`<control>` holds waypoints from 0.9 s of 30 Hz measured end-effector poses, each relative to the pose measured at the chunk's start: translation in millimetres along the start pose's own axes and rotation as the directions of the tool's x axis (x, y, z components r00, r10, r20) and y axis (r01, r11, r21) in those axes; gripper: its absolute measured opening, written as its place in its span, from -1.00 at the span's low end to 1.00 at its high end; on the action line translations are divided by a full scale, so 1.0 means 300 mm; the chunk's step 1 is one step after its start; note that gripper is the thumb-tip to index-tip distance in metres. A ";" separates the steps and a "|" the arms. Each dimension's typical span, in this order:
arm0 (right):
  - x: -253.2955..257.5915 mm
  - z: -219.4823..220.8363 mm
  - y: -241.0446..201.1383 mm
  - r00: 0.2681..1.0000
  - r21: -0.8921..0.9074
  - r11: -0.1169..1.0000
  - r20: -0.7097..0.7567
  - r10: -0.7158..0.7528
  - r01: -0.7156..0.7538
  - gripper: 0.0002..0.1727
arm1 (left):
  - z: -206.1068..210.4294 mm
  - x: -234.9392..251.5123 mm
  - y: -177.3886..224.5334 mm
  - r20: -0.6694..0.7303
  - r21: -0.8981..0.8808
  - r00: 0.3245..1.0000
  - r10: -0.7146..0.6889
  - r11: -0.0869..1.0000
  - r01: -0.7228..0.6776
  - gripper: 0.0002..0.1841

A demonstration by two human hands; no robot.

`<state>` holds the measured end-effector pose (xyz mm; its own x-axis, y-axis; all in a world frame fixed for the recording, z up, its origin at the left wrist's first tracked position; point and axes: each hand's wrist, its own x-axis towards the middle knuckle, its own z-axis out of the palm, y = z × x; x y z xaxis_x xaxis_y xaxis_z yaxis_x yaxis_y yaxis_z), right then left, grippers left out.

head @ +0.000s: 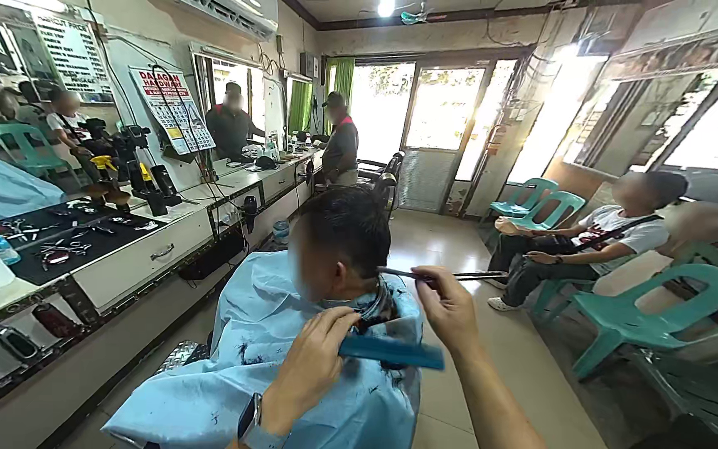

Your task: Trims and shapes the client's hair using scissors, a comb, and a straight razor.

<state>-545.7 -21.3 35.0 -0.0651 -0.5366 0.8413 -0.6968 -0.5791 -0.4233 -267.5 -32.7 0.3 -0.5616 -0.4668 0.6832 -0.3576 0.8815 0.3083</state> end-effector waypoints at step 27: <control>0.092 0.099 0.247 0.918 0.179 0.954 0.278 -0.284 0.241 -0.74 | 0.257 0.147 0.217 0.144 0.515 0.874 -0.465 0.789 0.335 -0.42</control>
<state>-577.9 -97.4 16.8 0.3366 -0.4990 0.7986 -0.5528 -0.7913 -0.2614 -373.0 -1.4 -0.5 -0.4316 -0.8277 0.3586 -0.8546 0.5025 0.1313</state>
